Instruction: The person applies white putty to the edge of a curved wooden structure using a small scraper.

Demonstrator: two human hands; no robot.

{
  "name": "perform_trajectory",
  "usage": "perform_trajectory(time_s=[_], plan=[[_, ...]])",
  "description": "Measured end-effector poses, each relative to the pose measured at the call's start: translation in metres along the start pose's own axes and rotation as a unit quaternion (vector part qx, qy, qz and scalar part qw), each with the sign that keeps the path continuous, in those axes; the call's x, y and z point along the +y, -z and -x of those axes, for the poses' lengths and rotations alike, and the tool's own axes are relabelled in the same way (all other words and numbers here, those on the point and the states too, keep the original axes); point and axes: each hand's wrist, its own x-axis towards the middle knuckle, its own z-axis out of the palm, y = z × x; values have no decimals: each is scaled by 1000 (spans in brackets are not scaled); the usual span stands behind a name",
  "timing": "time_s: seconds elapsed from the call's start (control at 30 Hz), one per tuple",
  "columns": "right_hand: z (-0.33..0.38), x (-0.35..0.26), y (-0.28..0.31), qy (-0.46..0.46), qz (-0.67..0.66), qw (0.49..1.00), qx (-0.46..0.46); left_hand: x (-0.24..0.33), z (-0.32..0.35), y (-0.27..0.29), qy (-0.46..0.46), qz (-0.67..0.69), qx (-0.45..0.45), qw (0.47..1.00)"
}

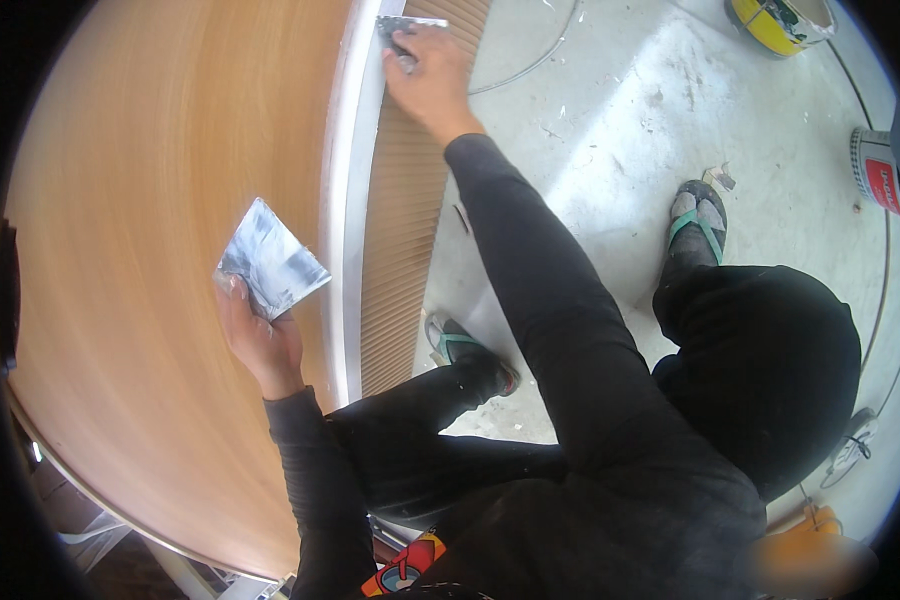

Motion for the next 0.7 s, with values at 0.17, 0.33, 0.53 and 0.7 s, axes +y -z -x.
perform_trajectory(time_s=[0.17,0.33,0.53,0.7], plan=[[43,-29,-5,-57,-44,997,-40,0,0,10,-14,-29,10,999],[-3,-43,44,-161,-82,977,-113,3,4,9,-12,-10,16,1000],[-26,-20,25,-152,-36,981,-116,-3,-1,9,-22,-71,9,997],[10,-34,30,-94,-31,981,-167,-1,-3,0,-2,-13,3,1000]])
